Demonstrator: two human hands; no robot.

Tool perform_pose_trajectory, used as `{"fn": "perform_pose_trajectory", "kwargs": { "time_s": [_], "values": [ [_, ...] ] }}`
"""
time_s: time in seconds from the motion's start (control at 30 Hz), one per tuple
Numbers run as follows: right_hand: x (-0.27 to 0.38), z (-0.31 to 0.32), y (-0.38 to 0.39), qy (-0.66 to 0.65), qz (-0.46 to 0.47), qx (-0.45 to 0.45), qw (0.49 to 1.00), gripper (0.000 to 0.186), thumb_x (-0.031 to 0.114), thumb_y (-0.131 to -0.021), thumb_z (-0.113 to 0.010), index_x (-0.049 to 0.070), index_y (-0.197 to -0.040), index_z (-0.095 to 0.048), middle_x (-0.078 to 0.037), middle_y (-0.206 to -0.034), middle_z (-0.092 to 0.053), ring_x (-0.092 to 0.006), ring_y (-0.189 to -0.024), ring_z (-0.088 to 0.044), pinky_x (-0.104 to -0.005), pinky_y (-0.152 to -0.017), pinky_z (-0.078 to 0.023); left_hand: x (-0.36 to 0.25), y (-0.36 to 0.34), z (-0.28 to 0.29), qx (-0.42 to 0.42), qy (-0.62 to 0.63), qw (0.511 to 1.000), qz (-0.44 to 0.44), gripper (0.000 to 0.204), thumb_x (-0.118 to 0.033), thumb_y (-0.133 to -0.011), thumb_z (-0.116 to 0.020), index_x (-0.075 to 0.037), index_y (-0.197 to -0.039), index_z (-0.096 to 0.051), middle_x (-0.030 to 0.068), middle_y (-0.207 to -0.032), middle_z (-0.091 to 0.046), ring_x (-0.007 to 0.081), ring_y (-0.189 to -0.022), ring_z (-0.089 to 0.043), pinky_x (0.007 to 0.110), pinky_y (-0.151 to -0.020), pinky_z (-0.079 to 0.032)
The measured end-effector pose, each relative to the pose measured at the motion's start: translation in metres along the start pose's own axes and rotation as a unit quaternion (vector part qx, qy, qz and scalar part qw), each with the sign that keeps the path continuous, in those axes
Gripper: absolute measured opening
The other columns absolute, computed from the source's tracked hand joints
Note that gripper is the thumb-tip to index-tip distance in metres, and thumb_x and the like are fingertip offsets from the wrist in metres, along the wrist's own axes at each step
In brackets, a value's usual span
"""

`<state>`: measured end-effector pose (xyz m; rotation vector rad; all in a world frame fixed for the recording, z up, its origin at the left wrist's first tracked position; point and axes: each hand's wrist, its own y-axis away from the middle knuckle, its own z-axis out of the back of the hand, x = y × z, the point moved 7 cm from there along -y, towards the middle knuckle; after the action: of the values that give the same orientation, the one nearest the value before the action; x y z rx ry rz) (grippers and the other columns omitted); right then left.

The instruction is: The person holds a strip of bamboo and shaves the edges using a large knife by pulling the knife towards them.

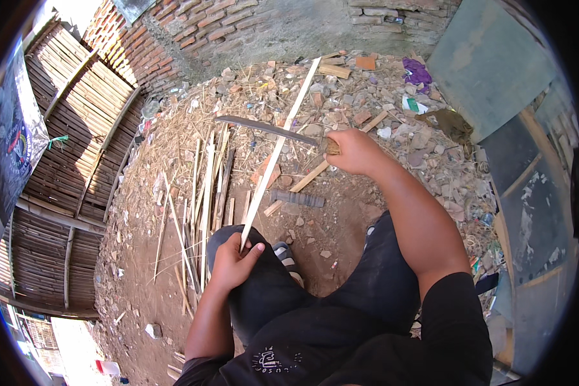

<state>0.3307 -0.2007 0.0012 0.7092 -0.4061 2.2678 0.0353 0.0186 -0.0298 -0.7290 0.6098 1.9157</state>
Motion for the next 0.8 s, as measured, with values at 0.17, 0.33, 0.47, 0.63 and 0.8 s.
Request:
{"fn": "perform_pose_trajectory", "kwargs": {
  "time_s": [0.17,0.33,0.47,0.63,0.8],
  "values": [
    [0.052,-0.064,0.008,-0.156,0.134,0.075,0.976,0.044,0.039,-0.087,-0.082,0.001,-0.108,-0.071,-0.015,-0.081,-0.07,-0.0265,-0.074,-0.069,-0.041,-0.069,-0.054,0.017,-0.008,0.0,-0.007,0.165,0.986,-0.009,0.033,-0.024,-0.098,-0.08,-0.009,-0.089,-0.053,-0.0086,-0.071,-0.044,0.0036,-0.066,-0.037,0.024,-0.057,-0.032],
    [0.092,-0.081,0.021,-0.422,0.049,0.13,0.896,0.042,0.042,-0.101,-0.072,0.004,-0.116,-0.066,-0.002,-0.076,-0.063,-0.0113,-0.069,-0.061,-0.0307,-0.065,-0.051,-0.018,-0.014,0.005,0.012,0.3,0.953,0.05,0.034,-0.018,-0.098,-0.08,-0.013,-0.097,-0.047,-0.004,-0.081,-0.055,0.0036,-0.065,-0.043,0.022,-0.057,-0.034],
    [0.114,-0.096,0.03,-0.595,0.03,0.13,0.793,0.041,0.042,-0.106,-0.066,0.006,-0.125,-0.062,0.002,-0.081,-0.059,-0.0079,-0.072,-0.058,-0.028,-0.069,-0.049,-0.049,-0.022,-0.001,0.009,0.339,0.94,0.018,0.042,-0.015,-0.094,-0.084,-0.014,-0.099,-0.043,0.0068,-0.101,-0.069,0.0019,-0.064,-0.043,0.019,-0.056,-0.036],
    [0.117,-0.092,0.044,-0.616,0.018,0.006,0.788,0.058,0.063,-0.104,-0.059,0.006,-0.115,-0.06,-0.004,-0.103,-0.064,-0.0117,-0.095,-0.06,-0.0308,-0.082,-0.053,-0.059,-0.026,-0.019,0.005,0.323,0.945,-0.047,0.048,-0.005,-0.088,-0.088,-0.013,-0.099,-0.042,0.0139,-0.108,-0.069,0.0108,-0.084,-0.063,0.025,-0.071,-0.052],
    [0.119,-0.095,0.045,-0.647,0.023,0.06,0.759,0.065,0.072,-0.103,-0.052,0.009,-0.117,-0.059,-0.002,-0.106,-0.058,-0.0125,-0.1,-0.055,-0.0336,-0.094,-0.048,-0.086,-0.023,-0.026,-0.019,0.347,0.934,-0.081,0.051,-0.002,-0.085,-0.089,-0.013,-0.098,-0.04,0.0048,-0.098,-0.062,0.0052,-0.077,-0.056,0.021,-0.065,-0.047]
  ]
}}
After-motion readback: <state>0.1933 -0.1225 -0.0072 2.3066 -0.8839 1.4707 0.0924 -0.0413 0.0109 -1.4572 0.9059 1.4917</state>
